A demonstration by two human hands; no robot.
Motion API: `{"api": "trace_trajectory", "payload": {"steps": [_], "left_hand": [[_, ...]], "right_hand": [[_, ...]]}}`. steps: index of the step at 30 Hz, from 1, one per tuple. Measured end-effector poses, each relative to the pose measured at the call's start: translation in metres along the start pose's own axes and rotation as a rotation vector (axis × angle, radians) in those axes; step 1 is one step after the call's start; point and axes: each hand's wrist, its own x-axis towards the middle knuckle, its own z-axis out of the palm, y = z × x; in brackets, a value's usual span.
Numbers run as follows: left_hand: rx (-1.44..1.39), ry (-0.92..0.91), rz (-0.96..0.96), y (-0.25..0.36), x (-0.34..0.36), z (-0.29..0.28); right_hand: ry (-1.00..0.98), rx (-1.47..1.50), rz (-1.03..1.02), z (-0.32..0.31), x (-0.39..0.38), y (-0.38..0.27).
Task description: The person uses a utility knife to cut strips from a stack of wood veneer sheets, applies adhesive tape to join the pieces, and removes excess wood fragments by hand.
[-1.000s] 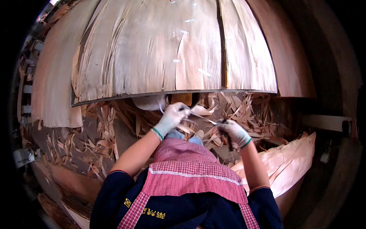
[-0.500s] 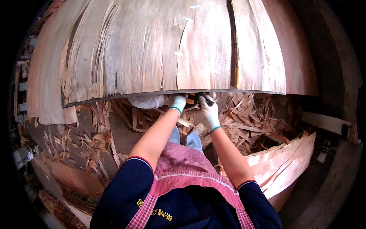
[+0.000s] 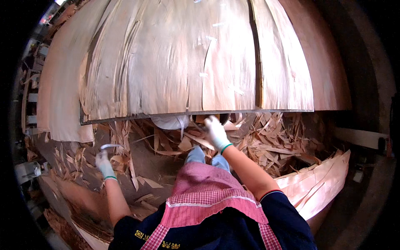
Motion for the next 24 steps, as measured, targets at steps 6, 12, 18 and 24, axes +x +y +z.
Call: {"api": "trace_trajectory", "payload": {"steps": [6,12,18,24], "left_hand": [[-0.069,-0.891,0.150,0.128,-0.154,0.136],[-0.759,-0.872,-0.033,0.179,-0.168,0.187],[-0.477,-0.617,0.296,0.156,-0.139,0.265],[0.248,-0.321,0.675,0.189,-0.127,0.308]], "right_hand": [[-0.087,0.581,-0.417,-0.030,-0.016,-0.099],[-0.385,0.569,0.139,-0.119,-0.030,-0.056],[-0.186,0.148,0.297,-0.174,0.015,-0.005],[-0.124,-0.172,0.282,-0.163,0.066,0.016]]}}
